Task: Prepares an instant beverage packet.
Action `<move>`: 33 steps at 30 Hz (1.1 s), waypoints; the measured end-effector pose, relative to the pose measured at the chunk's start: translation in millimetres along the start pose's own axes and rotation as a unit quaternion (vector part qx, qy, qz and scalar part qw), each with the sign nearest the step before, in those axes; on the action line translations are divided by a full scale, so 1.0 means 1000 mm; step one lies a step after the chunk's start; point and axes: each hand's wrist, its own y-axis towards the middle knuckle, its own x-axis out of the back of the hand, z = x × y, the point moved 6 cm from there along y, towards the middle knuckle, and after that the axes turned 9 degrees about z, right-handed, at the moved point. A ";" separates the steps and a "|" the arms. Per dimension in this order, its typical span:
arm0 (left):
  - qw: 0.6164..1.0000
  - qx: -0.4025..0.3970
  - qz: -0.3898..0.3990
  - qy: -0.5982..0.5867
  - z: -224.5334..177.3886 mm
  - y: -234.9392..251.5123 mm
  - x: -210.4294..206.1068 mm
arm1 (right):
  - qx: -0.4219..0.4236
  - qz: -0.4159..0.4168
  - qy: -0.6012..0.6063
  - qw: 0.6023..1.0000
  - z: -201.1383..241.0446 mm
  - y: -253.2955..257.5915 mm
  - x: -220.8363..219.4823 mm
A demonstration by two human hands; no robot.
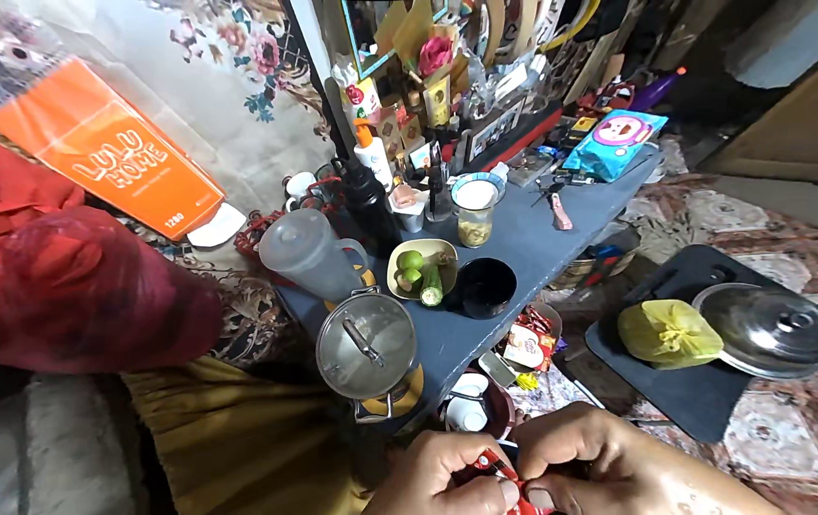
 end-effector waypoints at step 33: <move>0.998 -0.017 -0.049 -0.018 -0.008 0.001 0.003 | -0.033 -0.105 0.009 0.994 0.000 -0.007 0.001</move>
